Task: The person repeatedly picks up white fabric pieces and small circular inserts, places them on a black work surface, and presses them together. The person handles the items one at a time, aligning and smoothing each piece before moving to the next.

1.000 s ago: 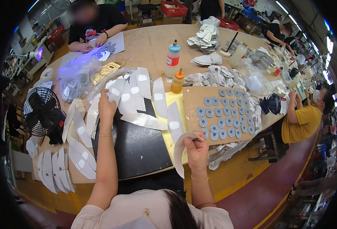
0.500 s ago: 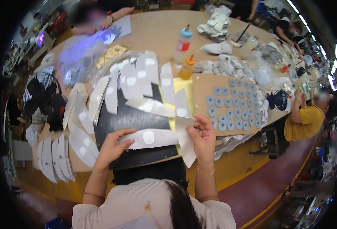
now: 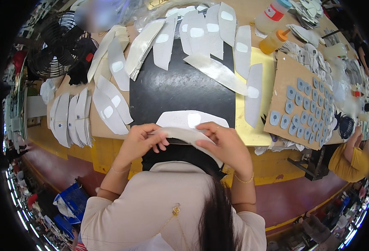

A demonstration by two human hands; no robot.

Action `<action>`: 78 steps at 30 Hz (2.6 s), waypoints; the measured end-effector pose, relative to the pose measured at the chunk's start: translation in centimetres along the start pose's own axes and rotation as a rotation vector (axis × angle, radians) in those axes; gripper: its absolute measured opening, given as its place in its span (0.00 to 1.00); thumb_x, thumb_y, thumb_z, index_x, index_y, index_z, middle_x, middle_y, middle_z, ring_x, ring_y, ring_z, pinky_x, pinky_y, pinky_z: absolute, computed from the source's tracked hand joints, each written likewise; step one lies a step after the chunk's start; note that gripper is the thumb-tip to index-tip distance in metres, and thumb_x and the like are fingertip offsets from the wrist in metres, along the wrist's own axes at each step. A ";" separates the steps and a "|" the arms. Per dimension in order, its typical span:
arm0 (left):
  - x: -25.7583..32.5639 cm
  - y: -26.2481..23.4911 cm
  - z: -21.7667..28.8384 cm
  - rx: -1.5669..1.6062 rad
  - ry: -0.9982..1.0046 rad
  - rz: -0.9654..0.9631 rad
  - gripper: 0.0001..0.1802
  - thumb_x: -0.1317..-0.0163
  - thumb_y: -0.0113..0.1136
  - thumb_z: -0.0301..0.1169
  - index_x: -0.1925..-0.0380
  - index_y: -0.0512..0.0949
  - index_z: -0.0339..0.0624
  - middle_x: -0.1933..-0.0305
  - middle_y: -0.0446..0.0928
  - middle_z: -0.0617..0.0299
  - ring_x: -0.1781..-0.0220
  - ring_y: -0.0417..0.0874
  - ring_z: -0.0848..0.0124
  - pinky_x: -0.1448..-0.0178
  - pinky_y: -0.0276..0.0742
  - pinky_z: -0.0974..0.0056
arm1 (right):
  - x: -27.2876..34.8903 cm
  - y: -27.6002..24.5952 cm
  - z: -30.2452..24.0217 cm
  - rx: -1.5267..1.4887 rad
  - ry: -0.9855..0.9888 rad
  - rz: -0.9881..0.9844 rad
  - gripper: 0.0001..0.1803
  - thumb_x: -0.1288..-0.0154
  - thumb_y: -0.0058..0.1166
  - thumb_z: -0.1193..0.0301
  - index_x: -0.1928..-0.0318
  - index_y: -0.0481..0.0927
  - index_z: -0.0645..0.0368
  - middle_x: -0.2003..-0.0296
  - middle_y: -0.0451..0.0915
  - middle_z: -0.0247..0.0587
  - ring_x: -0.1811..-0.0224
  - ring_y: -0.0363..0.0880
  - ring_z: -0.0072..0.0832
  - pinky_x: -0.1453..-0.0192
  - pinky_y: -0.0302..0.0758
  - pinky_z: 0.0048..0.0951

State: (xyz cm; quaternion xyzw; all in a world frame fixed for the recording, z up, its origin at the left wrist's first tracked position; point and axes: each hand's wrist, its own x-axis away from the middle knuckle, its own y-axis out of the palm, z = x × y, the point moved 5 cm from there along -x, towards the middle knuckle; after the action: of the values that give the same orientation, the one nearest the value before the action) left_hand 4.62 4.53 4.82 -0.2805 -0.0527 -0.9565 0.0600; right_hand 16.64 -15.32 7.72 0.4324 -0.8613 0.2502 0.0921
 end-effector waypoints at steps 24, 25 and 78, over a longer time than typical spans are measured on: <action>-3.0 -1.6 -0.3 -0.454 0.133 0.267 0.13 0.35 0.65 0.33 0.74 0.78 0.34 0.83 0.74 0.64 0.83 0.71 0.80 0.78 0.64 0.73 | -0.5 -1.6 4.9 -0.027 0.121 0.478 0.14 0.40 0.66 0.76 0.53 0.82 0.62 0.74 0.76 0.30 0.74 0.70 0.16 0.69 0.70 0.18; -3.0 -1.6 -0.4 -0.453 0.149 0.265 0.14 0.34 0.64 0.33 0.74 0.77 0.34 0.83 0.73 0.67 0.84 0.69 0.83 0.79 0.62 0.75 | -0.5 -1.5 4.8 -0.023 0.124 0.479 0.14 0.40 0.66 0.76 0.53 0.82 0.62 0.74 0.76 0.30 0.74 0.70 0.16 0.69 0.70 0.18; -2.8 4.7 3.5 -0.967 0.499 0.141 0.19 0.41 0.67 0.30 0.53 0.72 0.37 0.48 0.75 0.49 0.40 0.73 0.51 0.39 0.67 0.50 | 2.0 -2.7 7.9 0.736 0.008 0.711 0.28 0.30 0.52 0.72 0.34 0.65 0.72 0.33 0.63 0.65 0.29 0.62 0.54 0.26 0.62 0.43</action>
State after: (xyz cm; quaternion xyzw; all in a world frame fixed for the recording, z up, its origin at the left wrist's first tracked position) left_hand 9.47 0.60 6.56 -0.0434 0.4278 -0.9028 -0.0011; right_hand 18.02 -22.17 2.68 0.1157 -0.8096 0.5545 -0.1538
